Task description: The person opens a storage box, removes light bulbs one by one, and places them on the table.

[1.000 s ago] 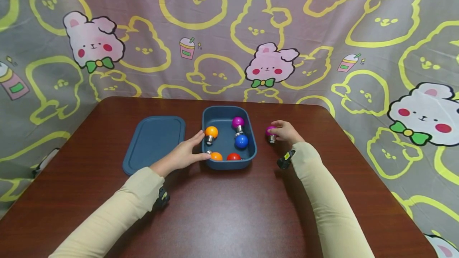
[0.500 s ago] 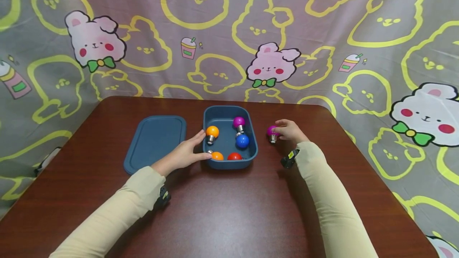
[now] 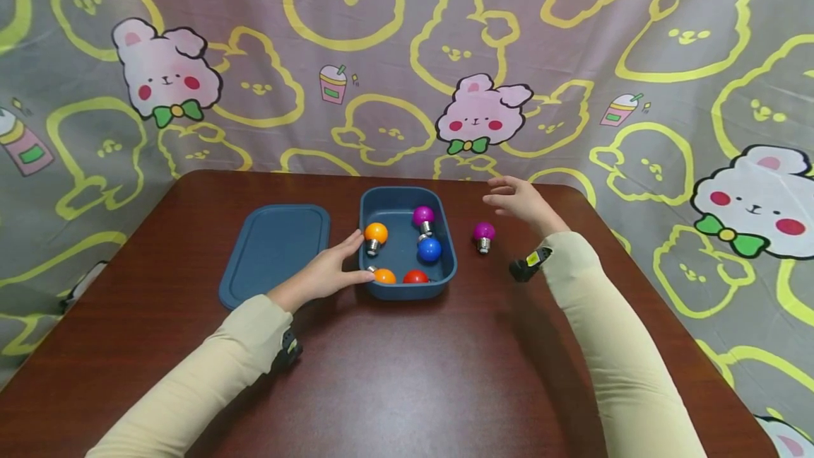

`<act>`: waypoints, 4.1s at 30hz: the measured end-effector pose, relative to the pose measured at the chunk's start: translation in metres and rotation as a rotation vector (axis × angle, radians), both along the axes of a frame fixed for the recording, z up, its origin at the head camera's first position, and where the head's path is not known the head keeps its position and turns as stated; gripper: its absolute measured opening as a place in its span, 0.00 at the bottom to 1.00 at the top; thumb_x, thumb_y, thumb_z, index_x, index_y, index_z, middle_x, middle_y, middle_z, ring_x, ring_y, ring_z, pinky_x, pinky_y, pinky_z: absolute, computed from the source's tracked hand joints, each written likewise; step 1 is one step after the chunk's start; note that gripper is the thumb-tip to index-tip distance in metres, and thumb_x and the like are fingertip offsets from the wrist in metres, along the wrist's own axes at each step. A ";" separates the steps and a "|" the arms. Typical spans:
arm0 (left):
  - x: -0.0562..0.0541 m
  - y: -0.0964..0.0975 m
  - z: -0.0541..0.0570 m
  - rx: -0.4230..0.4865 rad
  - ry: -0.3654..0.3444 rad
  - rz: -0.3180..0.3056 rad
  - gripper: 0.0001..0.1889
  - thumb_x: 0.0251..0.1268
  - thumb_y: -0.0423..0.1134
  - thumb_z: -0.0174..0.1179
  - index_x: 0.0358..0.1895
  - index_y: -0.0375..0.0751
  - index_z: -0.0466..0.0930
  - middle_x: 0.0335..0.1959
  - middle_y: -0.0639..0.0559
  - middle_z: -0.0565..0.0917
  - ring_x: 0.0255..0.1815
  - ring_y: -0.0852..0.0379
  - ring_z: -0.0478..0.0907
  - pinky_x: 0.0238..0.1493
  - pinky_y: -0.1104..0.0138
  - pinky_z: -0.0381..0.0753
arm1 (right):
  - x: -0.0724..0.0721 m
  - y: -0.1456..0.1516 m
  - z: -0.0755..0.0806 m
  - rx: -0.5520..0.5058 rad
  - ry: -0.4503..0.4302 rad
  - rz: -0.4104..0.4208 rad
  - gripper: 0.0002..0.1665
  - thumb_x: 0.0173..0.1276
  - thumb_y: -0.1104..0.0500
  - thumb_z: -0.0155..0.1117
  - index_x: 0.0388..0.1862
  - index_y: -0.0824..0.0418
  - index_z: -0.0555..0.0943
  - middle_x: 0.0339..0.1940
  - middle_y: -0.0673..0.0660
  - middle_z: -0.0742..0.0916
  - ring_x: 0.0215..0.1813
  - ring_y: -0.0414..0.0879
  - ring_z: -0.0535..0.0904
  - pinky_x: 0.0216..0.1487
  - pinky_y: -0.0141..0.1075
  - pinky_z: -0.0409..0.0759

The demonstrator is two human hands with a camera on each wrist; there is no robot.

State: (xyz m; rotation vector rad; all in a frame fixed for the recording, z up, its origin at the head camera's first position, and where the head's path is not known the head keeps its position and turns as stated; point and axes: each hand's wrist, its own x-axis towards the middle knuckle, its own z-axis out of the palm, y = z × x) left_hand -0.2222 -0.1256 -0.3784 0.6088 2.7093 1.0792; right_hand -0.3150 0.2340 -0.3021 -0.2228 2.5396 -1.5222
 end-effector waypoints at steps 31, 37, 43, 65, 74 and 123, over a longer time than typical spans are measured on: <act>-0.001 0.000 0.001 -0.002 -0.007 -0.009 0.45 0.59 0.54 0.60 0.72 0.35 0.48 0.73 0.43 0.45 0.69 0.41 0.50 0.61 0.45 0.55 | 0.048 -0.132 -0.042 0.145 -0.064 0.534 0.30 0.62 0.56 0.65 0.61 0.62 0.70 0.57 0.63 0.77 0.54 0.50 0.74 0.50 0.41 0.75; 0.001 0.001 0.002 0.009 -0.011 -0.011 0.45 0.59 0.54 0.60 0.72 0.35 0.47 0.73 0.43 0.45 0.69 0.41 0.50 0.61 0.45 0.55 | 0.047 -0.142 -0.053 0.227 -0.077 0.581 0.30 0.61 0.54 0.66 0.61 0.61 0.71 0.54 0.59 0.79 0.53 0.48 0.74 0.49 0.39 0.75; -0.001 0.000 0.000 0.001 0.006 -0.015 0.44 0.60 0.52 0.60 0.71 0.34 0.48 0.73 0.41 0.46 0.69 0.40 0.51 0.61 0.45 0.56 | 0.044 -0.150 -0.062 0.301 -0.058 0.624 0.27 0.61 0.54 0.66 0.58 0.60 0.73 0.51 0.55 0.80 0.51 0.47 0.75 0.48 0.37 0.75; -0.001 0.002 0.001 -0.005 -0.006 -0.001 0.44 0.59 0.52 0.60 0.71 0.34 0.48 0.73 0.43 0.45 0.69 0.41 0.51 0.61 0.46 0.55 | 0.039 -0.132 -0.054 0.274 -0.056 0.480 0.26 0.58 0.52 0.69 0.54 0.55 0.76 0.51 0.53 0.80 0.53 0.48 0.74 0.50 0.41 0.74; -0.001 0.002 0.000 -0.005 -0.027 0.016 0.45 0.58 0.53 0.61 0.72 0.36 0.48 0.73 0.45 0.45 0.70 0.43 0.49 0.63 0.48 0.55 | 0.034 -0.095 -0.032 0.093 -0.038 0.345 0.29 0.59 0.58 0.67 0.59 0.60 0.72 0.49 0.60 0.79 0.46 0.51 0.77 0.44 0.38 0.78; 0.000 0.002 -0.001 0.002 -0.018 0.007 0.44 0.59 0.52 0.61 0.72 0.37 0.47 0.73 0.46 0.45 0.69 0.43 0.49 0.62 0.47 0.55 | 0.011 0.075 -0.072 -0.154 -0.102 -0.053 0.25 0.73 0.60 0.47 0.61 0.77 0.60 0.54 0.69 0.70 0.42 0.46 0.77 0.51 0.41 0.74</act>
